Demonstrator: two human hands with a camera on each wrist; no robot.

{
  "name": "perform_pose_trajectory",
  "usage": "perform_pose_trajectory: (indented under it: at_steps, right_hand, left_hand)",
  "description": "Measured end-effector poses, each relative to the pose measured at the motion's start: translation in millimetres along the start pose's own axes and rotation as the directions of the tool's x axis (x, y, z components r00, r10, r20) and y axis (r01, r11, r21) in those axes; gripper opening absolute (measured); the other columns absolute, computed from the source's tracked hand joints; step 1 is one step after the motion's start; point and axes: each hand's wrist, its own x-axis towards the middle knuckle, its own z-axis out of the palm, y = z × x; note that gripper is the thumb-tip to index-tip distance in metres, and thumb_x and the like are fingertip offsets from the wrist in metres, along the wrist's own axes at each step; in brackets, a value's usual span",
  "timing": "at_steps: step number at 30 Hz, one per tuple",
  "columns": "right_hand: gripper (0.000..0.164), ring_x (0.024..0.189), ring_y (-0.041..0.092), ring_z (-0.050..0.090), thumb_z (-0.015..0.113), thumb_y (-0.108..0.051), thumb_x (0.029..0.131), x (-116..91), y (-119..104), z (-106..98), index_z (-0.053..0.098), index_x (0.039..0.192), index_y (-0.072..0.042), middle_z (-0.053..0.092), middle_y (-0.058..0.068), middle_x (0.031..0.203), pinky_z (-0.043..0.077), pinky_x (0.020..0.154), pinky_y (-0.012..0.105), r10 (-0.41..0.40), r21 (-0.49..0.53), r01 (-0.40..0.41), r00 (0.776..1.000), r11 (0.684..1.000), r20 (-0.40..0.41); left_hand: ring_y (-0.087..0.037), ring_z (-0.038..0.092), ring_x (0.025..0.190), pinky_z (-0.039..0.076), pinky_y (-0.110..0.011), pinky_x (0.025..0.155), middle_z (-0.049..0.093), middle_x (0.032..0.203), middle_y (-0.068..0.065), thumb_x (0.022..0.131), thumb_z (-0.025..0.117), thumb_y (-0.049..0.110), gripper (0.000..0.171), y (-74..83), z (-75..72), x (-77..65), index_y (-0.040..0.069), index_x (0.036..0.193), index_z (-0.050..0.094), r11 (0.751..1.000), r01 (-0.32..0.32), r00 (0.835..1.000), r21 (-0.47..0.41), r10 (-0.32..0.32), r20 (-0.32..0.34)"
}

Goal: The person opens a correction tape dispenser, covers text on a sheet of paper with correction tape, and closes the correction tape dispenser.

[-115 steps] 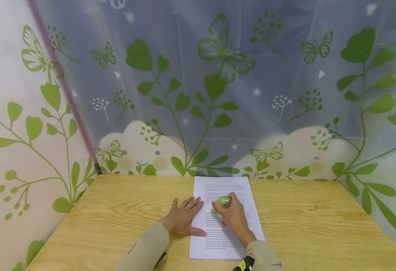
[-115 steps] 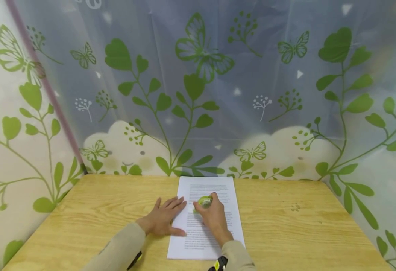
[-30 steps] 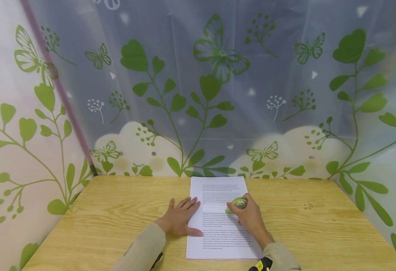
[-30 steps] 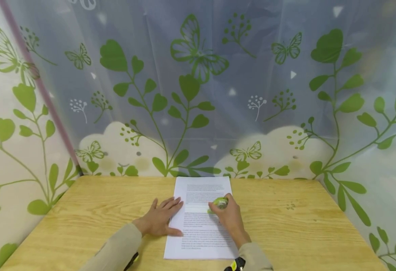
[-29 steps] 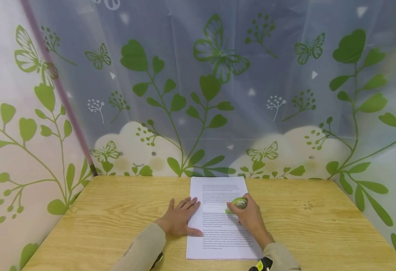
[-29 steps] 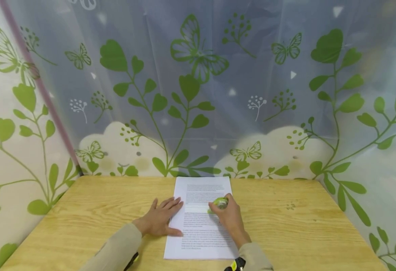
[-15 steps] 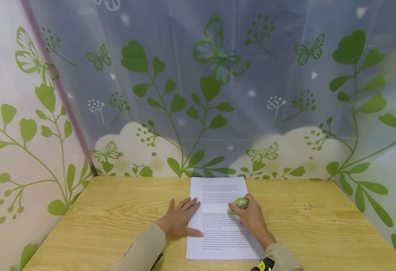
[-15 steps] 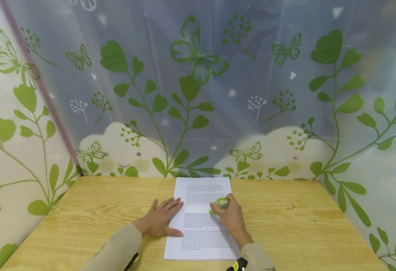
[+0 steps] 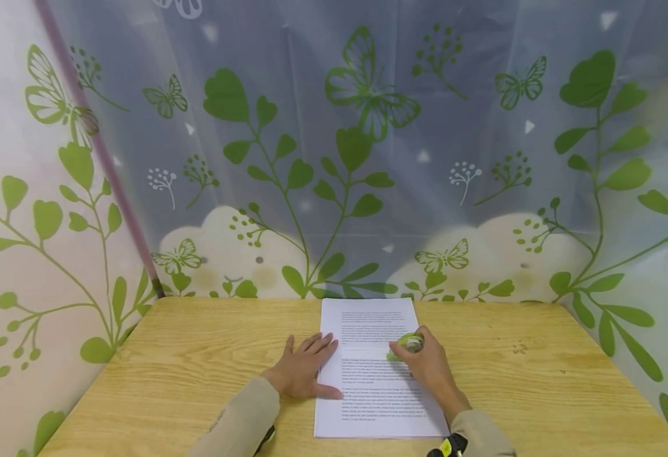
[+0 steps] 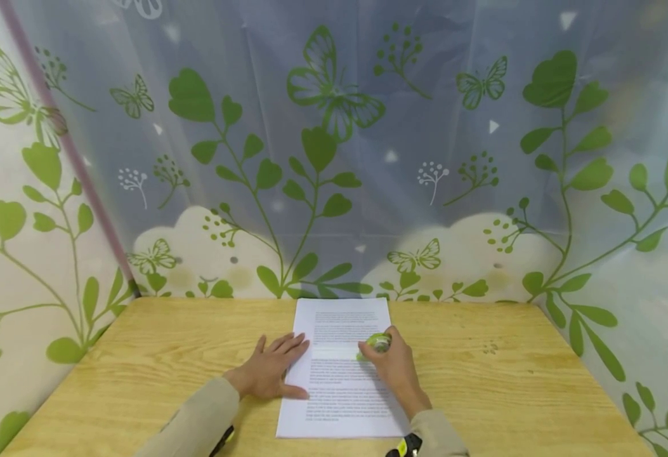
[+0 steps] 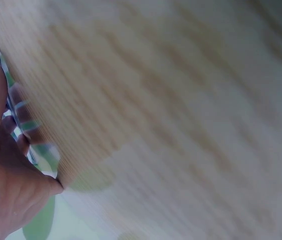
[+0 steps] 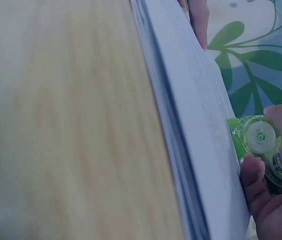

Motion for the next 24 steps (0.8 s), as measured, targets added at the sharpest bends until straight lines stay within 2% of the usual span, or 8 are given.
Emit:
perform_pose_trajectory:
  at_steps: [8,18,24]
  right_hand:
    - [0.043,0.057,0.015,0.051,0.076,-0.035,0.082,0,2,-4,0.047,0.096,-0.007,0.056,0.006,0.077,0.043,0.05,0.028,0.014,0.015,-0.014,1.0,1.0,0.005]
    - [0.045,0.054,0.015,0.05,0.075,-0.036,0.082,1,5,-10,0.043,0.092,-0.006,0.054,0.006,0.076,0.041,0.048,0.027,0.012,-0.002,-0.012,1.0,1.0,0.005]
    - [0.044,0.054,0.015,0.05,0.075,-0.034,0.083,-1,4,-13,0.042,0.09,-0.006,0.054,0.007,0.076,0.042,0.048,0.028,0.004,0.011,-0.004,1.0,1.0,0.003]
  left_hand:
    - [-0.03,0.017,0.142,0.009,-0.07,0.102,0.021,0.157,-0.007,0.075,0.047,0.081,0.105,-0.7,0.3,-0.1,0.011,0.152,0.026,1.0,-0.01,1.0,-0.005,0.01,-0.005]
    - [-0.028,0.015,0.143,0.008,-0.068,0.104,0.019,0.157,-0.005,0.076,0.05,0.079,0.104,4.5,-7.1,-1.4,0.013,0.152,0.025,1.0,0.026,0.999,-0.01,-0.025,0.035]
    - [-0.028,0.015,0.143,0.007,-0.069,0.103,0.018,0.158,-0.005,0.076,0.049,0.08,0.104,1.3,-1.6,0.8,0.013,0.152,0.025,1.0,0.019,0.999,-0.008,-0.019,0.027]
